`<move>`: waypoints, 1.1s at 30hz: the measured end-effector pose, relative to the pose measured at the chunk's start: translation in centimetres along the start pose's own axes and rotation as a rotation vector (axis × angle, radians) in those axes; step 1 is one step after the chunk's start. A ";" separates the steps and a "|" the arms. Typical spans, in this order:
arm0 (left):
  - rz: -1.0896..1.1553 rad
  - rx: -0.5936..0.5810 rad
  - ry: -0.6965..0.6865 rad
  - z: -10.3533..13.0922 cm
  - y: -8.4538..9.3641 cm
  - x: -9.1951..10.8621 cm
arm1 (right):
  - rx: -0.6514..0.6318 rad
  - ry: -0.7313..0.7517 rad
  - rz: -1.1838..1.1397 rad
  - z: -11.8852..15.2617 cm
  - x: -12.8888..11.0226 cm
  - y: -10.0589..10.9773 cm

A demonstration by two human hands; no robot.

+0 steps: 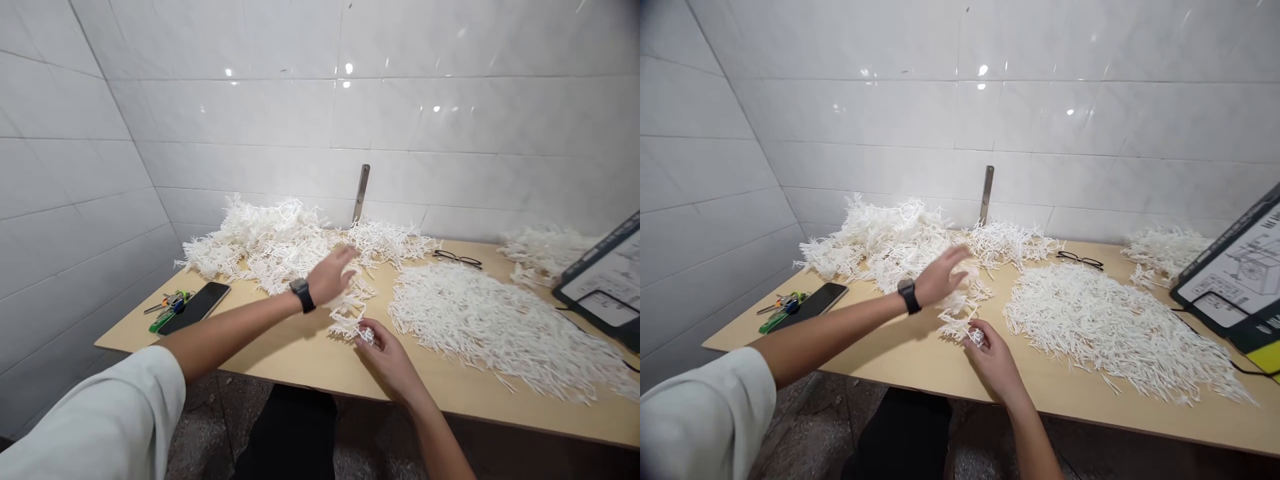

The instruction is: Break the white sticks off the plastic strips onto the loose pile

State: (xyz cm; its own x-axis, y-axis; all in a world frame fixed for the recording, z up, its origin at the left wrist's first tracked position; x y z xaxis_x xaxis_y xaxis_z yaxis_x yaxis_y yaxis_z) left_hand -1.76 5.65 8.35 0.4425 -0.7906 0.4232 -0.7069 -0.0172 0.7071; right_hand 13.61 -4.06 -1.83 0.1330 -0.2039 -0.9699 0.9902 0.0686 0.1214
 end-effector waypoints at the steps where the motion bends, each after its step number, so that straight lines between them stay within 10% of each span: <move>1: 0.098 -0.128 -0.107 0.6 -1.8 1.2 | -0.001 0.001 -0.018 -0.1 0.2 0.0; 5: 0.243 -0.504 -0.144 2.6 -6.2 2.1 | 0.001 -0.018 -0.136 -0.3 1.3 0.8; 14: 0.430 -0.688 -0.069 2.7 -7.8 -0.4 | 0.257 -0.004 -0.239 -0.7 2.0 3.6; 22: 0.827 -0.289 0.086 3.5 -8.8 -0.8 | 0.394 0.002 -0.407 0.1 2.4 3.7; 27: 0.944 0.011 0.255 3.5 -8.9 -0.8 | 0.214 -0.034 -0.303 -0.2 1.8 2.8; 33: 0.881 -0.040 0.192 4.0 -9.2 0.3 | 0.233 -0.066 -0.135 -0.1 1.8 2.4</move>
State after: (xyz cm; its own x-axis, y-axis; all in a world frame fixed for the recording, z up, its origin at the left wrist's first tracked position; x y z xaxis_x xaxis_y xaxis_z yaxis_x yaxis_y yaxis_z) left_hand 2.68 3.08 -0.28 -0.1630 -0.3916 0.9056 -0.8153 0.5703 0.0998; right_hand 16.19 -4.21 -3.32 -0.0060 -0.2600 -0.9656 0.9810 -0.1889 0.0447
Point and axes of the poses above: each hand's wrist, its own z-axis away from the middle knuckle, its own y-axis out of the back of the hand, x = y × z, the point moved 4 cm from there along -z, towards the middle knuckle, and after that the axes turned 15 degrees about -y, right-handed, at the moved point
